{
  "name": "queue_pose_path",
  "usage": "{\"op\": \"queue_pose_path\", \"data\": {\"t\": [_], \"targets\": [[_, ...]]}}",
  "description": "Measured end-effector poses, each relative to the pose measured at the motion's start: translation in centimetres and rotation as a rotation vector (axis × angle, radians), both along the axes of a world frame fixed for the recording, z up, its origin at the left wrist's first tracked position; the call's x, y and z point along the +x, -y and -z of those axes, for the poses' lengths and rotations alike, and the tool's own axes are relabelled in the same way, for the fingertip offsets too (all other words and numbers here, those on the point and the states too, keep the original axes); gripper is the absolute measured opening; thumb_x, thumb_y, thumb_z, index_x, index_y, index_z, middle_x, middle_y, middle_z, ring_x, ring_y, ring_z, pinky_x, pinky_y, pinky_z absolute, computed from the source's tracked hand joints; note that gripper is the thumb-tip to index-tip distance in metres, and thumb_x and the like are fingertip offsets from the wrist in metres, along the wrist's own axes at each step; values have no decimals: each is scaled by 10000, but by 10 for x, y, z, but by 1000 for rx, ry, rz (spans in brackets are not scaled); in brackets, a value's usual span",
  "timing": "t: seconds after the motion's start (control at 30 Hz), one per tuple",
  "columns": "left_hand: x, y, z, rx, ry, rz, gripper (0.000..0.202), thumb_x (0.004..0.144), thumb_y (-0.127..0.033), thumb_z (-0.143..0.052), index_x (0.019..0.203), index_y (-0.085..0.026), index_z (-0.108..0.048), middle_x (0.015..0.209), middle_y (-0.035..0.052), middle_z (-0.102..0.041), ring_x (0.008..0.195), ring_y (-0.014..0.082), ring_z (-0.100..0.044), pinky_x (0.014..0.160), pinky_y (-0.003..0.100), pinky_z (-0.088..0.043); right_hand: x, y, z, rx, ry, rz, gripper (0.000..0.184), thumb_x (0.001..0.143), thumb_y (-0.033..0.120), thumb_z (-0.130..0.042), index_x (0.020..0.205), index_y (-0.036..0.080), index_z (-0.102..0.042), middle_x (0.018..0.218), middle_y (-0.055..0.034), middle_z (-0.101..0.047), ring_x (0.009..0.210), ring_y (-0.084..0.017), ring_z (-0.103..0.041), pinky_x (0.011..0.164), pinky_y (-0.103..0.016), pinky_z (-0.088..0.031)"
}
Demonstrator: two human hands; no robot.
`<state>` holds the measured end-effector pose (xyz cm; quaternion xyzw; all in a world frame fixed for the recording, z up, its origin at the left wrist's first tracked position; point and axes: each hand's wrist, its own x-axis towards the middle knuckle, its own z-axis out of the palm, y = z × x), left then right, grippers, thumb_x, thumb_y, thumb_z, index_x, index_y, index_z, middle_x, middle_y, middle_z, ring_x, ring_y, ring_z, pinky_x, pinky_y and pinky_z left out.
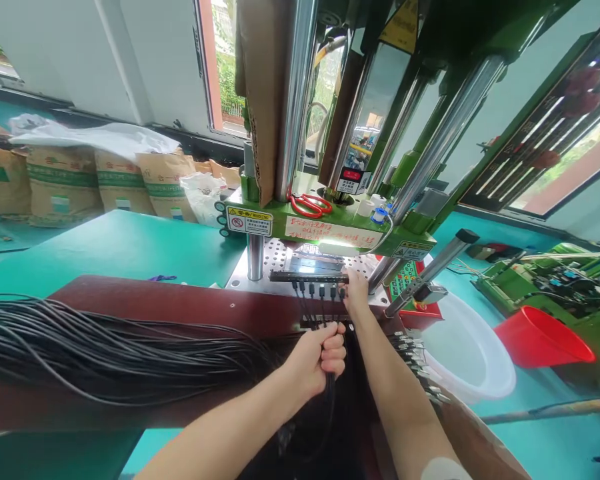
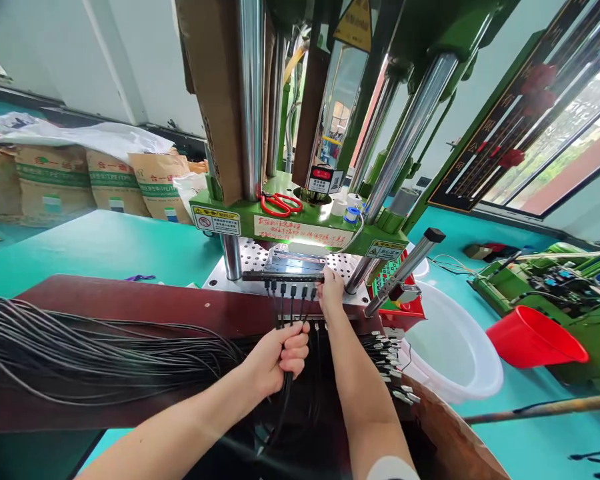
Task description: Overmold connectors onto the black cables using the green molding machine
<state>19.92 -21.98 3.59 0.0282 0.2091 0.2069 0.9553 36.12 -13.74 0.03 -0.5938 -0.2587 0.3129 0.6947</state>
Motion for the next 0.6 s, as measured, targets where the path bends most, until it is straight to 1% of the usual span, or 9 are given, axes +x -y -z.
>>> {"op": "queue_pose_path", "data": {"t": [0.1,0.17,0.2,0.27,0.33,0.4,0.47,0.53,0.6], "targets": [[-16,23,7,98,9,87,139,844,-182,-454,737,-114,-509,458,-85,-224,351,9,-183,349,116,-93,14,2,-1,0,-1,7,162,717,341,-496,668,187,-501,380,57,-474,261,-43,-238,283,-179,-165],[-30,29,5,172,35,110,119,820,-216,-511,751,-119,-526,460,-82,-243,364,15,-183,359,128,-114,24,6,-1,0,10,16,189,714,369,-510,678,184,-490,406,44,-512,263,-34,-255,282,-164,-171],[-39,28,0,207,53,98,124,814,-232,-525,759,-121,-531,462,-81,-247,368,17,-183,362,133,-123,29,9,0,-4,20,22,201,708,380,-520,678,185,-482,411,41,-522,264,-31,-267,282,-158,-176],[-62,13,-19,279,76,-6,136,830,-240,-504,774,-119,-531,468,-80,-238,374,23,-188,360,137,-137,40,16,4,-20,45,27,230,692,400,-550,673,186,-468,404,40,-524,263,-28,-283,282,-150,-178],[-94,-17,-49,377,57,-240,161,876,-196,-411,784,-111,-513,479,-80,-213,379,25,-198,356,131,-144,50,25,9,-49,78,14,258,681,423,-568,676,186,-468,386,42,-512,264,-30,-289,282,-148,-171],[-130,-58,-81,519,37,-576,258,918,-137,-269,761,-109,-472,479,-79,-198,383,19,-203,364,110,-160,61,36,13,-89,117,-25,284,682,455,-565,683,185,-478,383,41,-504,274,-36,-299,289,-153,-172],[-164,-107,-105,634,-46,-887,285,938,-142,-220,742,-113,-425,495,-79,-205,407,7,-222,393,92,-189,71,46,16,-140,166,-107,308,682,481,-564,697,180,-501,408,31,-516,299,-50,-334,305,-166,-205],[-192,-156,-109,683,-345,-1215,302,938,-169,-187,704,-141,-376,504,-76,-180,401,23,-181,386,125,-192,81,55,16,-195,236,-221,315,661,463,-601,750,166,-547,468,18,-550,356,-76,-415,346,-188,-283],[-213,-201,-91,729,-760,-1381,287,907,-107,-135,677,-185,-287,517,-72,-160,400,46,-162,376,143,-199,90,60,15,-246,337,-334,314,618,388,-657,820,155,-595,533,14,-580,446,-109,-498,425,-223,-370]]}}
